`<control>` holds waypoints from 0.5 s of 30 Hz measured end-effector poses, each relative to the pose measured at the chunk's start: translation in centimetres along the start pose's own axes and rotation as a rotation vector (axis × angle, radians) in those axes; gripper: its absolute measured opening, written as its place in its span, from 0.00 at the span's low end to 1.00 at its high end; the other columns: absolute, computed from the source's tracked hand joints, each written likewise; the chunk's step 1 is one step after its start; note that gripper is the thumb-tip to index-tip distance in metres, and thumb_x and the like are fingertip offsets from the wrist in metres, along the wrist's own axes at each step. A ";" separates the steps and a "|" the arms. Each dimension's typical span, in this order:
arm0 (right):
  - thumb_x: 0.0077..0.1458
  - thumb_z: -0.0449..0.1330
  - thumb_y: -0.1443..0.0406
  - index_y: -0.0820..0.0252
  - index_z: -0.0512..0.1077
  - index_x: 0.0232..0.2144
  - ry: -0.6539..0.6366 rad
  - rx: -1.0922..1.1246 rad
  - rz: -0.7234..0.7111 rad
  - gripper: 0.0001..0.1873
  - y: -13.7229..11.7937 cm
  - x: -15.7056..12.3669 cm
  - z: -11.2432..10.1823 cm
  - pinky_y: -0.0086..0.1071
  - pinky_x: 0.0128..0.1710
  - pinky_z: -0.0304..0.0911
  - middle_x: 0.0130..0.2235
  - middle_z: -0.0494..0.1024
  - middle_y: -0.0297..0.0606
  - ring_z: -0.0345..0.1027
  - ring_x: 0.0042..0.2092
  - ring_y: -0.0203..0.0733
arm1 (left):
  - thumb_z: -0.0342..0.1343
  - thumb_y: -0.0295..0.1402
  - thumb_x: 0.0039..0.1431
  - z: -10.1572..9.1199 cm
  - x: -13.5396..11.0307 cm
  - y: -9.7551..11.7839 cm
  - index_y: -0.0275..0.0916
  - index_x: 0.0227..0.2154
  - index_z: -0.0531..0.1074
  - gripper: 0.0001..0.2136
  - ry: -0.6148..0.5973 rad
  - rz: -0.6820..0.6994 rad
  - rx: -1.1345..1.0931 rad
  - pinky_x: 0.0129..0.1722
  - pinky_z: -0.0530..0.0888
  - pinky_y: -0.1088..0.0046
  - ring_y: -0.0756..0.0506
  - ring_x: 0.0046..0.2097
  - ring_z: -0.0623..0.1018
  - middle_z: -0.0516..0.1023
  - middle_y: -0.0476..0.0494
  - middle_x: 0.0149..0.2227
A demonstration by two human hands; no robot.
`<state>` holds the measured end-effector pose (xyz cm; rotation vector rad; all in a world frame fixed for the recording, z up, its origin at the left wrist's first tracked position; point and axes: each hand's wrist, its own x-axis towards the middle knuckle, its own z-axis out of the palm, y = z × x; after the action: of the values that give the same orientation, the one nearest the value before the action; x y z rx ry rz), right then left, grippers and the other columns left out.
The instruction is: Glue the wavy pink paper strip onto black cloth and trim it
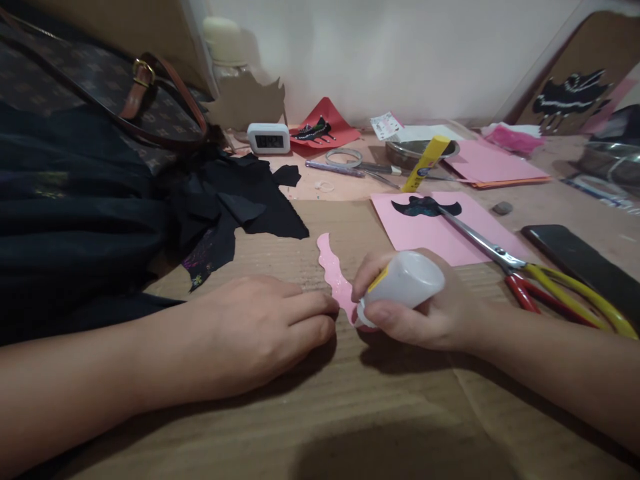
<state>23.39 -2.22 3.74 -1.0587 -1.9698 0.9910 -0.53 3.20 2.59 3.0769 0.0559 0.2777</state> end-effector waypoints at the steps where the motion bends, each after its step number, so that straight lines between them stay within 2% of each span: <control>1: 0.58 0.63 0.60 0.61 0.71 0.27 0.003 -0.006 -0.002 0.11 0.0 0.0 0.0 0.26 0.21 0.59 0.22 0.76 0.34 0.67 0.22 0.34 | 0.48 0.25 0.70 0.0 0.0 0.0 0.36 0.46 0.70 0.08 0.007 0.002 0.002 0.31 0.68 0.64 0.45 0.35 0.74 0.77 0.44 0.43; 6: 0.57 0.62 0.62 0.60 0.68 0.23 0.035 -0.040 -0.018 0.13 -0.1 -0.1 0.1 0.26 0.19 0.55 0.21 0.74 0.33 0.63 0.21 0.32 | 0.48 0.25 0.71 0.0 0.0 0.0 0.37 0.44 0.71 0.07 0.005 -0.016 -0.041 0.31 0.67 0.66 0.47 0.34 0.73 0.77 0.45 0.41; 15: 0.56 0.61 0.61 0.60 0.69 0.22 0.042 -0.066 0.014 0.13 -0.1 0.0 0.2 0.27 0.19 0.54 0.20 0.73 0.33 0.62 0.21 0.32 | 0.48 0.25 0.71 -0.5 0.0 0.2 0.39 0.44 0.70 0.07 -0.036 -0.045 -0.039 0.31 0.69 0.69 0.48 0.33 0.74 0.77 0.48 0.41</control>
<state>23.21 -2.32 3.69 -1.1217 -1.9756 0.9095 -0.58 3.05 3.11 3.0361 0.1161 0.2186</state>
